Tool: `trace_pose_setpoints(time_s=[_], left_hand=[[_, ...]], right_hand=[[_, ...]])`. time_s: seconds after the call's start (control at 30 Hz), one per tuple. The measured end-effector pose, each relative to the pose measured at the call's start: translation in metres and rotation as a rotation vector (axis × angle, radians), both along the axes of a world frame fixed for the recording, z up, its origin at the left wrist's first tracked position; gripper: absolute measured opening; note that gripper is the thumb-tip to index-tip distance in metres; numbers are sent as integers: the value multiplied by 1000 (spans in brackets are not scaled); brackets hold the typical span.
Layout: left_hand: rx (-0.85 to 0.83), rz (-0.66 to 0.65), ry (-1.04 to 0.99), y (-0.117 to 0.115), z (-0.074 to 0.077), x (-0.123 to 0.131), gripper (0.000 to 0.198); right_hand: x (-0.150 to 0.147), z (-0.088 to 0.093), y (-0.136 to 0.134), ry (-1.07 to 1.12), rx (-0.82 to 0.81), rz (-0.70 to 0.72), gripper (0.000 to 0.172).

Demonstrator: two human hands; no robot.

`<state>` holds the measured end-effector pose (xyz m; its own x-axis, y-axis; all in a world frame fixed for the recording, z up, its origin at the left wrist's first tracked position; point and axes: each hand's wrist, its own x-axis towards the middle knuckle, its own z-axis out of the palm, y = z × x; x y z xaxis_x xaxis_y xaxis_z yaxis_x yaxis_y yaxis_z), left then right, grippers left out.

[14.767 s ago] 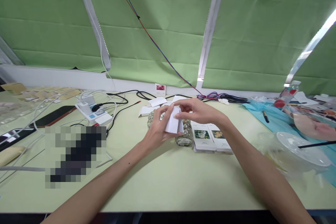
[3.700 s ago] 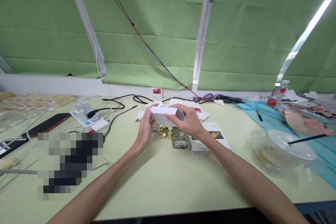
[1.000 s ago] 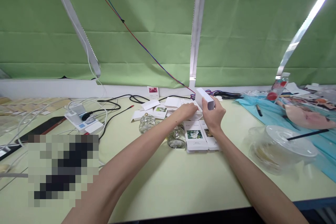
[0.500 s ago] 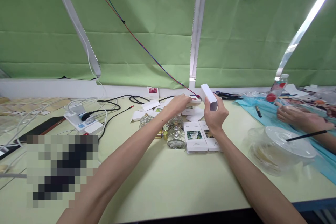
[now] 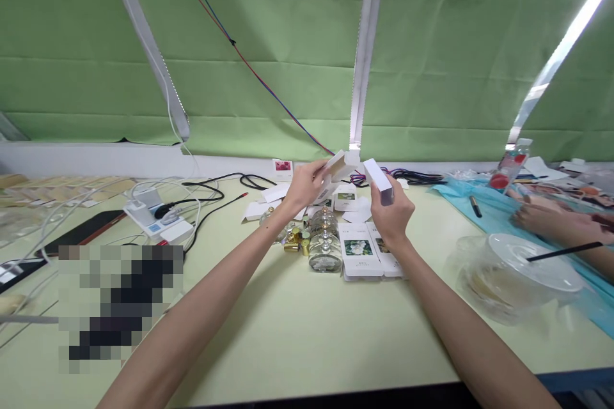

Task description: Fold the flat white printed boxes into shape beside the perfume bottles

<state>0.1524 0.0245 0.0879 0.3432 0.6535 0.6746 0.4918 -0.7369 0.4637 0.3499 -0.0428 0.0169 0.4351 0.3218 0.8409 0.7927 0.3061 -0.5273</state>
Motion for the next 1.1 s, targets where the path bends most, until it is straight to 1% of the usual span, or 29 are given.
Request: trace_pose_setpoints(time_s=[0.1, 0.17, 0.23, 0.37, 0.5, 0.63, 0.73, 0.87, 0.97, 1.1], left_hand=[[-113, -50, -193, 0, -10, -1, 35], [-233, -137, -377, 1, -16, 0, 40], [-311, -185, -505, 1, -19, 1, 45], [-363, -177, -648, -4, -17, 0, 42], [-339, -150, -717, -17, -13, -11, 37], [-280, -104, -746, -38, -16, -31, 39], [-291, -27, -740, -54, -24, -48, 40], [-356, 20, -794, -65, -39, -68, 42], [-458, 19, -912, -69, -50, -76, 42], [-549, -1, -964, -74, -58, -82, 37]], right_hand=[[0, -3, 2, -12, -28, 32, 45], [1, -4, 3, -19, -56, 54, 44], [2, -5, 3, -29, -84, 70, 42], [3, -5, 3, -70, -135, 107, 42], [3, -8, 4, -166, -282, 148, 40], [2, -12, 5, -294, -456, 172, 34], [2, -13, 4, -377, -518, 209, 33], [1, -14, 4, -453, -565, 274, 34], [1, -17, 5, -493, -575, 293, 39], [2, -22, 8, -528, -561, 308, 43]])
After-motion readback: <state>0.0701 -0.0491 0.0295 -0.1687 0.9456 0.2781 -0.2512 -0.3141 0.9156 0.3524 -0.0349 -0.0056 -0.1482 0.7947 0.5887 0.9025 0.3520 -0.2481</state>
